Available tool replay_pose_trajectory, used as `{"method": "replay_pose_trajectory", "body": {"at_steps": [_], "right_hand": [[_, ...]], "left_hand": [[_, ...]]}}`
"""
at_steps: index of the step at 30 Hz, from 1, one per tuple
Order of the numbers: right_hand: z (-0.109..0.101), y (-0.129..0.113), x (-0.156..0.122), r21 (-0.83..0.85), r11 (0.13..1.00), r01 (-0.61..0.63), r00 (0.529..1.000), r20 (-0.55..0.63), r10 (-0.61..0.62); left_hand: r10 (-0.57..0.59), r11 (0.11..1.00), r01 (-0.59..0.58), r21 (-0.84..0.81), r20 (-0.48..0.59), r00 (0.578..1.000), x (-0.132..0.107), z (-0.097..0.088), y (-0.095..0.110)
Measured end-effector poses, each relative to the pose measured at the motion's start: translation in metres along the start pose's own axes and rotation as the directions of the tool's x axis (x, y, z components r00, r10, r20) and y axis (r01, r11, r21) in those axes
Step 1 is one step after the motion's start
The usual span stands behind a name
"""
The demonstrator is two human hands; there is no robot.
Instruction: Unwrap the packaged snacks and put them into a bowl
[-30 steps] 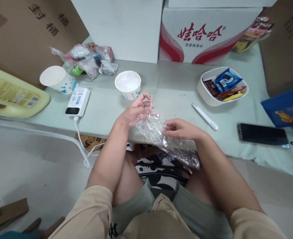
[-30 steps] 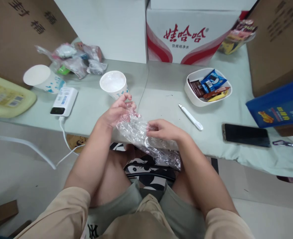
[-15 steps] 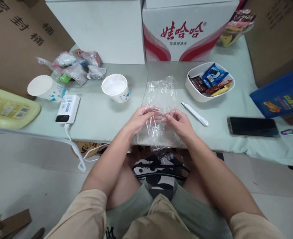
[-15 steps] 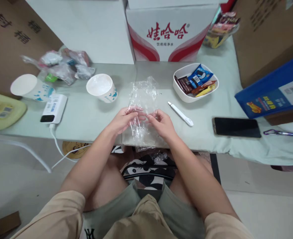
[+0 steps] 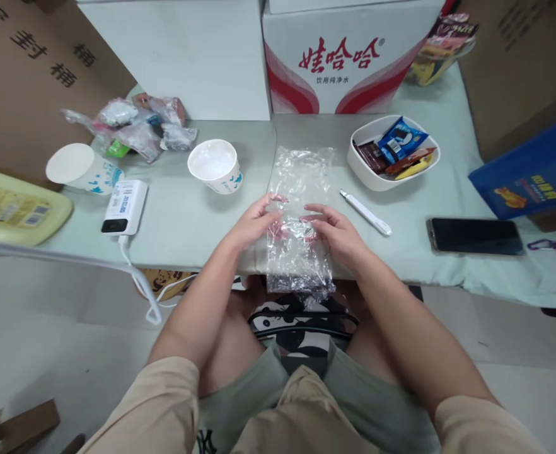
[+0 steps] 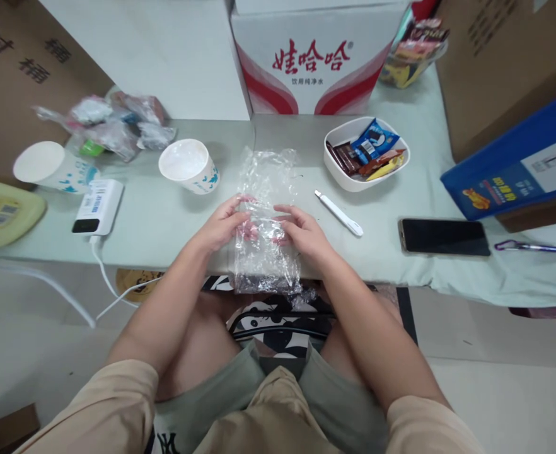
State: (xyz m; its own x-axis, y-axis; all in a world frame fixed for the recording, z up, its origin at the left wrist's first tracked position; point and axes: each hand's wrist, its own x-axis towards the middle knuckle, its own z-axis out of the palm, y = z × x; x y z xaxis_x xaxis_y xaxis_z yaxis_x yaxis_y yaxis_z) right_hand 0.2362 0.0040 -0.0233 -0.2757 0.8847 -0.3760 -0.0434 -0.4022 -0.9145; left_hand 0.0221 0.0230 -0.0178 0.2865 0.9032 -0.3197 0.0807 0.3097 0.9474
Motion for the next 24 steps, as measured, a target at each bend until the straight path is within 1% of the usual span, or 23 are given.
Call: {"method": "replay_pose_trajectory", "body": {"at_steps": [2, 3, 7, 9, 13, 15, 18, 21, 24], "right_hand": [[0.000, 0.000, 0.000, 0.001, 1.000, 0.009, 1.000, -0.003, -0.009], [0.001, 0.001, 0.000, -0.001, 1.000, 0.025, 1.000, -0.003, -0.025], [0.000, 0.006, 0.002, 0.007, 0.992, 0.126, 0.992, -0.032, -0.126], [-0.001, 0.009, 0.003, -0.008, 0.987, 0.161, 0.987, -0.030, -0.161], [-0.007, 0.010, 0.007, -0.124, 0.965, 0.232, 0.972, -0.013, -0.235], [-0.012, 0.010, 0.009, -0.216, 0.937, 0.276, 0.958, -0.017, -0.287], [-0.017, 0.010, 0.009, -0.302, 0.885, 0.354, 0.924, -0.037, -0.381], [-0.019, 0.009, 0.005, -0.340, 0.858, 0.385, 0.904, -0.050, -0.426], [-0.018, 0.006, -0.001, -0.375, 0.830, 0.413, 0.898, 0.013, -0.440]], "left_hand": [[-0.019, 0.998, 0.022, -0.053, 0.056, 0.998, -0.002, -0.002, 0.002], [-0.017, 0.997, 0.022, -0.068, 0.064, 0.998, -0.002, -0.002, 0.002], [0.013, 0.994, -0.012, -0.109, 0.013, 1.000, -0.002, -0.006, 0.000], [0.023, 0.989, -0.020, -0.149, 0.019, 1.000, -0.001, -0.009, -0.001], [0.015, 0.980, -0.001, -0.199, 0.069, 0.997, 0.001, -0.016, 0.000], [0.017, 0.983, -0.007, -0.184, 0.055, 0.998, 0.004, -0.017, 0.000], [0.065, 0.995, -0.066, -0.080, -0.011, 0.998, 0.007, -0.018, -0.004], [0.129, 0.986, -0.124, 0.112, -0.041, 0.991, 0.009, -0.017, -0.008], [0.191, 0.938, -0.173, 0.300, -0.032, 0.981, 0.008, -0.016, -0.008]]}}
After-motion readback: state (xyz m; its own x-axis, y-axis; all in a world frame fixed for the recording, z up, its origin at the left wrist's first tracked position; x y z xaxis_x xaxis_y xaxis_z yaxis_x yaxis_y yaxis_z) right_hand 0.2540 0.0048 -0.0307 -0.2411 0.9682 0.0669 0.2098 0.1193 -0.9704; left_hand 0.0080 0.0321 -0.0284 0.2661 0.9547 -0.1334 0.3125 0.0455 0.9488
